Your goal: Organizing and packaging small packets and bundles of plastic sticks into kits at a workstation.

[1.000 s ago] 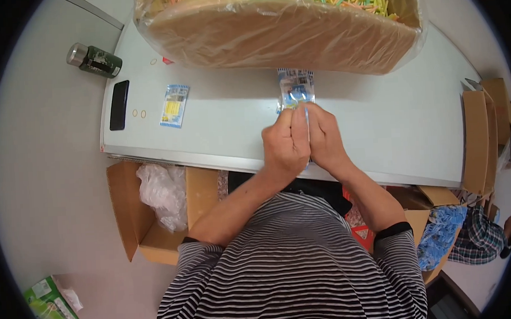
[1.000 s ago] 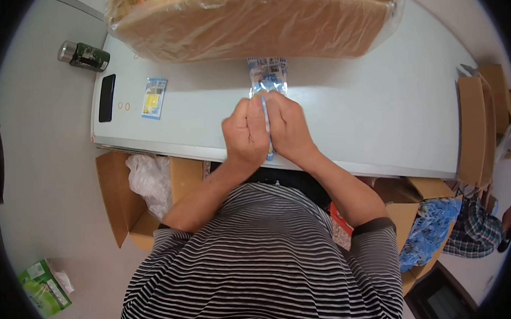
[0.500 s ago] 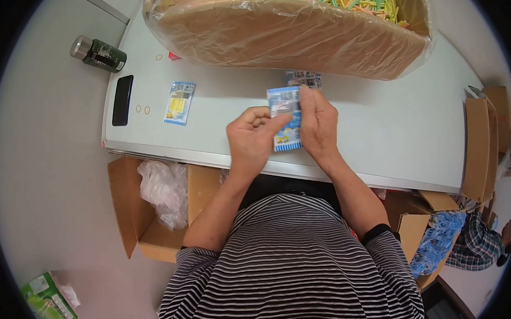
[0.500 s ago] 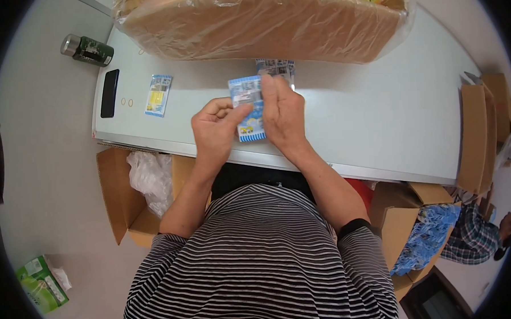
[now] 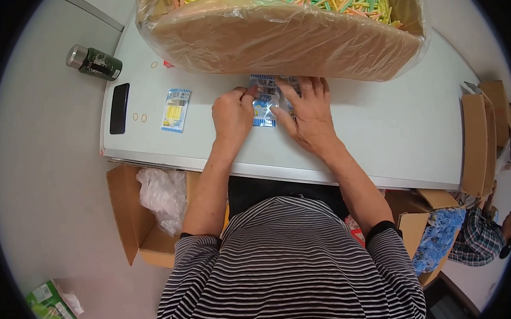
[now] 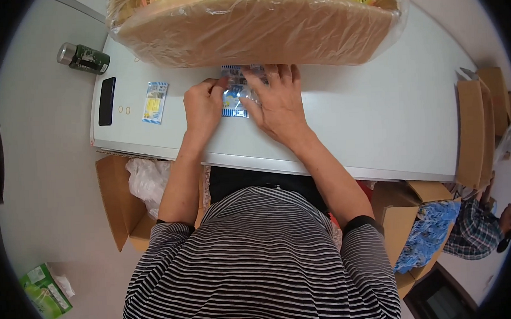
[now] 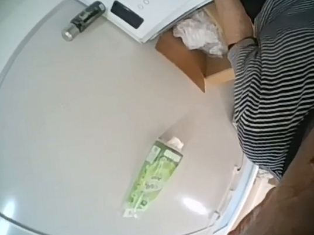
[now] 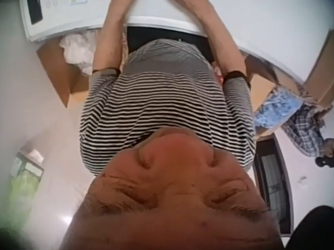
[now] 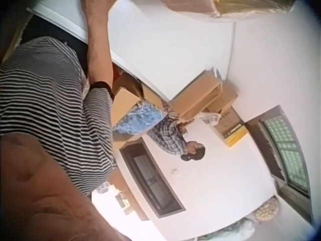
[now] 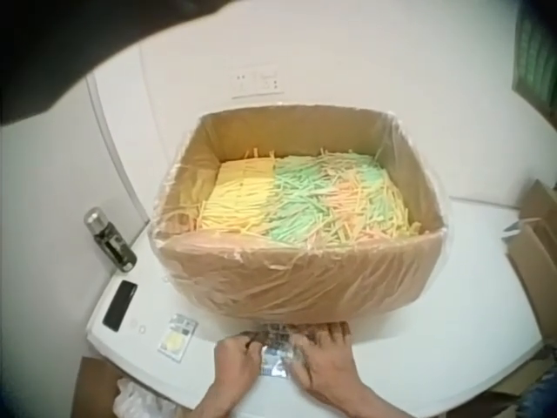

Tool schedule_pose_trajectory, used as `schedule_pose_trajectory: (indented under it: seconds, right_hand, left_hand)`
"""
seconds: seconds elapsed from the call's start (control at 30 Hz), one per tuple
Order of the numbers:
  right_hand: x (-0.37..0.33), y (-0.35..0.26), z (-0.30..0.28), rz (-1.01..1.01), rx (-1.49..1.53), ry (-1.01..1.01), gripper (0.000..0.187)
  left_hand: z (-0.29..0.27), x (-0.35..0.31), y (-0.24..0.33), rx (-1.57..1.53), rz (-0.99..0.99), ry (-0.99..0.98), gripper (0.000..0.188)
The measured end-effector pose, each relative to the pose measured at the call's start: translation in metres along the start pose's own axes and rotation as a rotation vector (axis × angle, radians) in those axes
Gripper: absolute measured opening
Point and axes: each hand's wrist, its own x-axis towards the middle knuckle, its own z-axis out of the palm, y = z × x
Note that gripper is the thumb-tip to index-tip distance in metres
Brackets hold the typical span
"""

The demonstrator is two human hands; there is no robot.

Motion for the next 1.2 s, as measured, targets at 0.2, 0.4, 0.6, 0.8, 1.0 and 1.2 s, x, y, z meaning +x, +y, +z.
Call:
schedule_pose_trajectory:
  seconds: [0.2,0.4,0.6,0.8,1.0,1.2]
  right_hand:
    - [-0.012,0.006,0.02,0.094,-0.074,-0.097,0.055]
    - [-0.005,0.017,0.018,0.174,-0.129,-0.096,0.061]
    - [-0.006,0.007,0.003,0.205,-0.114,-0.102,0.067]
    - [-0.016,0.012,0.008,0.158,-0.162,-0.138,0.063]
    - [-0.002,-0.014,-0.023,0.08,0.06,0.115,0.052]
    - [0.01,-0.016,-0.014,0.726,1.207,-0.078,0.035]
  left_hand:
    - [0.017,-0.007,-0.005,0.367,0.132,0.234,0.02]
    - [0.018,-0.01,-0.006,0.278,0.196,0.328,0.014]
    - [0.017,-0.012,-0.014,-0.05,0.175,0.388,0.012]
    - [0.015,-0.011,-0.009,-0.295,-0.029,0.281,0.014]
    - [-0.001,-0.022,-0.002,-0.621,0.001,0.254,0.014]
    - [-0.007,-0.033,0.002,-0.74,0.01,0.053,0.013]
